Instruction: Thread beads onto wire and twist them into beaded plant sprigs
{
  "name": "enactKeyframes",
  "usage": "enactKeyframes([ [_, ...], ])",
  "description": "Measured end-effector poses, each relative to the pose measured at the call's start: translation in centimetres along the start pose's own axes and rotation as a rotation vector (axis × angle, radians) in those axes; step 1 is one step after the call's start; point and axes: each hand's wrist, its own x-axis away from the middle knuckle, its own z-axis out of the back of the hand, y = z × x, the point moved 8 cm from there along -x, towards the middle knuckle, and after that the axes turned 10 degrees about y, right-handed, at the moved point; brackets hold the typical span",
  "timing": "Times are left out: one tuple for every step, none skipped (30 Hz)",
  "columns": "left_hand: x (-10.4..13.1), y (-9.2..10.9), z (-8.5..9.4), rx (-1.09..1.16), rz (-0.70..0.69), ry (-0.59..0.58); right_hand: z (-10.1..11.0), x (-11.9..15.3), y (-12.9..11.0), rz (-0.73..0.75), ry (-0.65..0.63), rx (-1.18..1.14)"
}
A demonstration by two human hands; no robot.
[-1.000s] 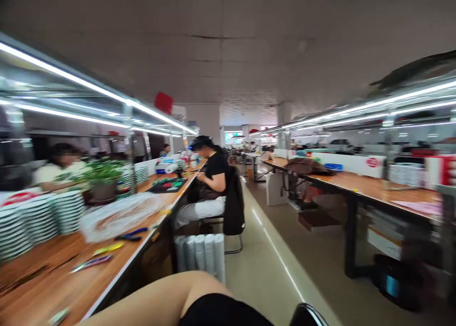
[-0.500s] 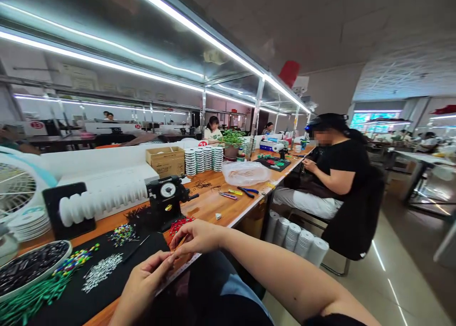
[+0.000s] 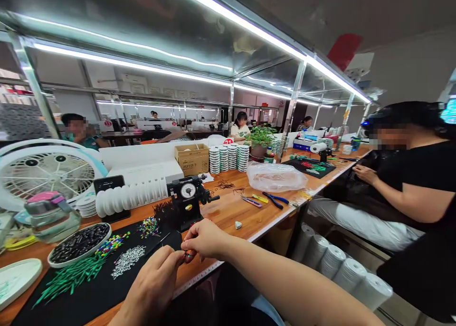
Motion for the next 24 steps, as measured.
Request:
enactKeyframes([
  [-0.1,0.2,0.2,-0.054,-0.084,0.005,-0.2,-0.2,0.0,-0.023,-0.038,-0.023],
  [-0.1,0.3,0.4,-0.096,-0.150,0.005,-0.4,-0.5,-0.1,-0.042,-0.076,-0.043],
  [-0.2,0.3,0.5,-0.124,-0.196,0.001,-0.5,-0.7,-0.1,-0.057,-0.112,-0.058],
  [-0.3,0.3,0.7,-0.139,-0.226,-0.004,-0.6,-0.9,-0.1,-0.067,-0.147,-0.069],
  [-0.4,0.3,0.9,-0.138,-0.244,-0.006,-0.8,-1.2,-0.1,-0.074,-0.180,-0.075],
  [-0.5,0.3,1.0,-0.119,-0.253,-0.012,-0.9,-1.4,-0.1,-0.079,-0.212,-0.077],
  [-0.7,0.4,1.1,-0.083,-0.246,-0.020,-0.9,-1.6,-0.1,-0.081,-0.241,-0.074],
  [-0.9,0.4,1.1,-0.027,-0.214,-0.030,-1.0,-1.7,-0.2,-0.079,-0.267,-0.066],
  [-1.1,0.3,1.2,0.041,-0.150,-0.042,-1.0,-1.7,-0.4,-0.074,-0.289,-0.052],
  [-1.4,0.1,1.2,0.111,-0.043,-0.054,-0.9,-1.6,-0.6,-0.061,-0.300,-0.035],
  [-1.6,-0.5,1.2,0.175,0.115,-0.066,-0.6,-1.4,-0.9,-0.042,-0.298,-0.017],
  [-1.5,-1.3,1.0,0.238,0.316,-0.076,-0.3,-1.0,-1.3,-0.019,-0.279,-0.005],
  [-1.0,-2.1,0.9,0.309,0.540,-0.076,0.3,-0.6,-1.8,0.031,-0.228,0.006],
  [-0.1,-2.7,0.7,0.389,0.762,-0.062,1.2,-0.1,-2.5,0.116,-0.141,0.025],
  [0.8,-3.1,0.5,0.481,0.963,-0.033,2.3,0.7,-3.2,0.221,-0.032,0.055],
  [1.7,-3.1,0.2,0.581,1.124,0.011,3.3,1.7,-3.8,0.335,0.077,0.091],
  [2.5,-2.9,0.0,0.674,1.240,0.060,3.9,2.7,-4.2,0.426,0.150,0.127],
  [2.9,-2.7,-0.2,0.748,1.315,0.104,4.0,3.6,-4.0,0.470,0.169,0.147],
  [3.3,-2.4,-0.4,0.794,1.356,0.133,3.8,4.3,-3.5,0.477,0.152,0.150],
  [3.4,-2.1,-0.6,0.816,1.374,0.144,3.4,4.6,-2.8,0.450,0.111,0.133],
  [3.4,-1.9,-0.8,0.820,1.377,0.143,3.0,4.9,-2.1,0.425,0.072,0.104],
  [3.4,-1.6,-0.9,0.813,1.369,0.135,2.6,5.0,-1.6,0.415,0.052,0.072],
  [3.2,-1.3,-1.1,0.801,1.359,0.130,2.4,5.0,-1.3,0.422,0.051,0.046],
  [3.1,-1.0,-1.2,0.791,1.350,0.126,2.3,5.0,-1.2,0.441,0.059,0.027],
])
